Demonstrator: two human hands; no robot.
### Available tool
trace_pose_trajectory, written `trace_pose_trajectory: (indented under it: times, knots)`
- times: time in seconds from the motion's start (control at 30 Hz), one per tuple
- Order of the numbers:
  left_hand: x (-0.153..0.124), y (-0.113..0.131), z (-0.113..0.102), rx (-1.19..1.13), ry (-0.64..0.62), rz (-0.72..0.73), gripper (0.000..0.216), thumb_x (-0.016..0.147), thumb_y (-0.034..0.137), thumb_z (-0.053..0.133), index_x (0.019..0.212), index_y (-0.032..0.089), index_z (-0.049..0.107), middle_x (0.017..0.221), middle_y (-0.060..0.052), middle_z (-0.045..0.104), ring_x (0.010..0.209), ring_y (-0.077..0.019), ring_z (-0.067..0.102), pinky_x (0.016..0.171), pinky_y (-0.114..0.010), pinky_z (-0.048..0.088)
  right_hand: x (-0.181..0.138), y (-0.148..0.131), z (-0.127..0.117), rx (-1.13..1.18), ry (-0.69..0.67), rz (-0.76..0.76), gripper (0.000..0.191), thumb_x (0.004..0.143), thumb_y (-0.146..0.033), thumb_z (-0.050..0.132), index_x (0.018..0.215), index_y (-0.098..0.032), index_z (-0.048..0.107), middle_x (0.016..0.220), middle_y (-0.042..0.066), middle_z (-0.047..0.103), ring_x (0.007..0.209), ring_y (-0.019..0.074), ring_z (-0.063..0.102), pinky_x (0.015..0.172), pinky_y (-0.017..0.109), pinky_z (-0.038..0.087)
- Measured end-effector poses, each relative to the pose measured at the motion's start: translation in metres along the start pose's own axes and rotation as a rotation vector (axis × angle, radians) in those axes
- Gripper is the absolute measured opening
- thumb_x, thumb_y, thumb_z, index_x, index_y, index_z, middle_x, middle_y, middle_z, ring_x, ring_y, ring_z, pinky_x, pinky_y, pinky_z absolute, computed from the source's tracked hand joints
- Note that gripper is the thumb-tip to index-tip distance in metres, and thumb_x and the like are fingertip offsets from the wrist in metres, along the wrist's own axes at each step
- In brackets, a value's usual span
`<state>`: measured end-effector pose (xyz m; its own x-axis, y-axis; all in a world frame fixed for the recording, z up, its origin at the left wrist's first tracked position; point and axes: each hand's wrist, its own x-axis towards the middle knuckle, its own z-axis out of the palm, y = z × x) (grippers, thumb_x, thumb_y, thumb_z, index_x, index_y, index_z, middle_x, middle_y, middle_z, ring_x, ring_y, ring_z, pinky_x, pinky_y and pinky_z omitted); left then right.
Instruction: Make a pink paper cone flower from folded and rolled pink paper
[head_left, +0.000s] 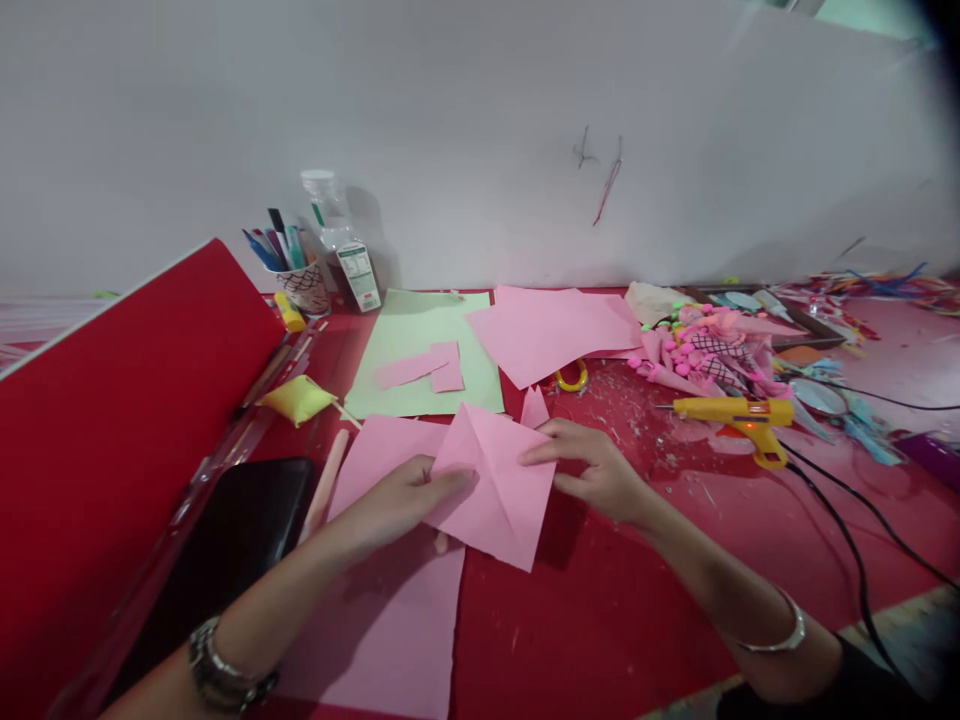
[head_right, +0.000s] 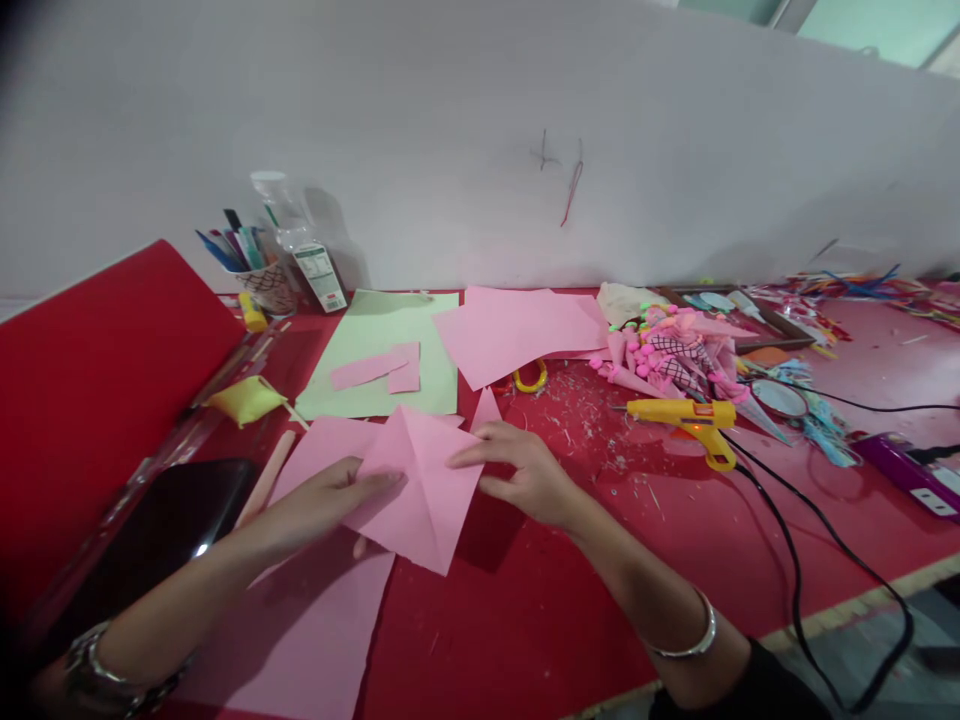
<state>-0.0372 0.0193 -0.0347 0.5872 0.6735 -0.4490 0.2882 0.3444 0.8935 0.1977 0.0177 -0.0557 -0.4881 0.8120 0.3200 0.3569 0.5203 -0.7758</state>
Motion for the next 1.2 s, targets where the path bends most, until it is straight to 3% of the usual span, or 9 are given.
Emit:
trace_pose_trajectory:
  times: [0.13, 0.23, 0.4, 0.53, 0.67, 0.8, 0.9, 1.07, 1.2]
  knots:
    - [0.003, -0.004, 0.001, -0.059, -0.012, -0.001, 0.037, 0.082, 0.04, 0.041, 0.065, 0.013, 0.06, 0.055, -0.003, 0.059, 0.043, -0.0087, 0.048, 0.046, -0.02, 0.037, 0.002, -0.001, -0.001, 0.025, 0.045, 0.01, 0.009, 0.076, -0.021, 0.053, 0.073, -0.02, 0.062, 0.08, 0.004, 0.059, 0.075, 0.0151, 0.055, 0.069, 0.028, 0.043]
    - [0.004, -0.002, 0.001, -0.05, -0.04, 0.003, 0.036, 0.082, 0.038, 0.039, 0.066, 0.013, 0.06, 0.056, -0.004, 0.061, 0.042, -0.0091, 0.049, 0.045, -0.021, 0.038, 0.003, -0.003, -0.001, 0.037, 0.078, 0.057, 0.014, 0.078, -0.026, 0.051, 0.067, -0.019, 0.057, 0.076, 0.004, 0.058, 0.073, 0.0152, 0.054, 0.068, 0.028, 0.042]
    - [0.002, 0.001, 0.004, -0.103, 0.096, 0.184, 0.04, 0.083, 0.039, 0.027, 0.075, 0.015, 0.058, 0.067, -0.004, 0.06, 0.053, -0.012, 0.052, 0.051, -0.023, 0.041, 0.002, -0.001, 0.009, 0.139, 0.255, 0.251, 0.02, 0.079, -0.028, 0.048, 0.061, -0.018, 0.046, 0.06, -0.001, 0.051, 0.059, 0.0117, 0.049, 0.058, 0.024, 0.04]
    - [0.005, -0.004, 0.012, 0.028, 0.202, 0.297, 0.022, 0.072, 0.035, 0.049, 0.074, 0.015, 0.056, 0.061, 0.0, 0.057, 0.049, -0.0106, 0.049, 0.049, -0.022, 0.04, 0.0, -0.002, 0.021, 0.227, 0.322, 0.355, 0.021, 0.077, -0.03, 0.05, 0.061, -0.018, 0.045, 0.054, -0.003, 0.049, 0.053, 0.0102, 0.048, 0.053, 0.022, 0.039]
    - [0.004, -0.008, 0.022, 0.14, 0.377, 0.249, 0.021, 0.072, 0.035, 0.054, 0.062, 0.016, 0.054, 0.055, 0.002, 0.055, 0.051, -0.011, 0.049, 0.051, -0.021, 0.04, 0.0, -0.006, 0.027, 0.217, 0.27, 0.331, 0.02, 0.077, -0.029, 0.051, 0.062, -0.018, 0.047, 0.057, -0.002, 0.049, 0.055, 0.0099, 0.047, 0.055, 0.022, 0.038]
    - [0.003, -0.007, 0.024, 0.15, 0.51, 0.177, 0.029, 0.074, 0.041, 0.052, 0.059, 0.016, 0.053, 0.051, 0.002, 0.055, 0.049, -0.0117, 0.051, 0.05, -0.022, 0.04, 0.001, -0.01, 0.03, 0.458, 0.276, 0.337, 0.014, 0.076, -0.029, 0.054, 0.082, -0.02, 0.046, 0.066, -0.003, 0.052, 0.055, 0.0083, 0.05, 0.055, 0.022, 0.042]
    - [0.003, -0.006, 0.024, 0.106, 0.509, 0.121, 0.032, 0.074, 0.043, 0.052, 0.058, 0.016, 0.054, 0.049, 0.002, 0.054, 0.046, -0.0113, 0.051, 0.047, -0.022, 0.04, 0.001, -0.013, 0.033, 0.62, 0.254, 0.398, 0.03, 0.071, -0.029, 0.059, 0.094, -0.021, 0.043, 0.071, -0.003, 0.055, 0.055, 0.0079, 0.052, 0.056, 0.023, 0.044]
    - [0.005, -0.007, 0.03, 0.043, 0.481, 0.191, 0.027, 0.072, 0.038, 0.056, 0.057, 0.016, 0.055, 0.049, 0.003, 0.053, 0.047, -0.0101, 0.05, 0.051, -0.022, 0.043, -0.004, -0.017, 0.042, 0.526, 0.067, 0.425, 0.018, 0.074, -0.033, 0.055, 0.072, -0.016, 0.056, 0.062, 0.0, 0.056, 0.056, 0.0096, 0.053, 0.055, 0.023, 0.046]
    - [0.004, -0.009, 0.034, -0.018, 0.479, 0.22, 0.024, 0.07, 0.035, 0.059, 0.058, 0.016, 0.055, 0.051, 0.003, 0.054, 0.048, -0.0088, 0.049, 0.052, -0.021, 0.043, -0.008, -0.017, 0.047, 0.524, 0.061, 0.403, 0.021, 0.079, -0.034, 0.049, 0.075, -0.016, 0.059, 0.069, 0.002, 0.059, 0.059, 0.0092, 0.054, 0.056, 0.022, 0.046]
